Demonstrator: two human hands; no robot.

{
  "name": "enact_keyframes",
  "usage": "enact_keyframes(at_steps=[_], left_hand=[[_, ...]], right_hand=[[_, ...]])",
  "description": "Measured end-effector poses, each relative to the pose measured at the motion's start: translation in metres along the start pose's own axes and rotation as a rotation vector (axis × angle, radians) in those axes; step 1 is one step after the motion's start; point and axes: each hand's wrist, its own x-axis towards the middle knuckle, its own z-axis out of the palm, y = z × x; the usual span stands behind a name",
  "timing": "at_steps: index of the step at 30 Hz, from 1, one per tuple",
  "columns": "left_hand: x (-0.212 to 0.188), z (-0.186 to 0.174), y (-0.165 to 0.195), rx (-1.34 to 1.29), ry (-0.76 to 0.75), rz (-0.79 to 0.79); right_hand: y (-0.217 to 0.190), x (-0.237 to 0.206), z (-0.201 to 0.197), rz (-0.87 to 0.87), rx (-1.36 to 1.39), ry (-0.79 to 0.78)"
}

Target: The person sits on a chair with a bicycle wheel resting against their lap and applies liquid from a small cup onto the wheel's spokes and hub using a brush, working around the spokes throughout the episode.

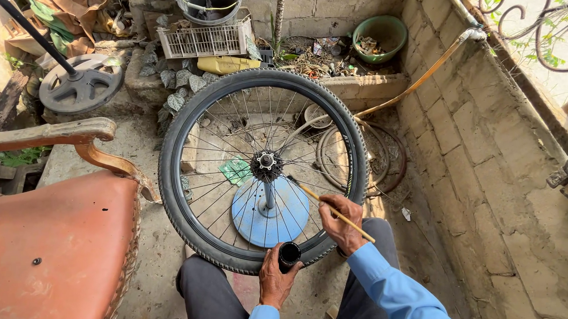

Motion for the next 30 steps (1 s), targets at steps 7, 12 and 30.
enact_keyframes(at_steps=[7, 12, 30], left_hand=[[0.0, -0.001, 0.002, 0.022, -0.044, -0.094], [0.002, -0.001, 0.0, 0.063, -0.041, -0.085], [0.002, -0.004, 0.005, 0.027, -0.052, -0.124]], right_hand=[[0.012, 0.028, 0.006, 0.025, -0.04, -0.18], [0.011, 0.037, 0.012, 0.09, -0.139, -0.259], [0.017, 0.035, -0.005, 0.037, -0.081, -0.149]])
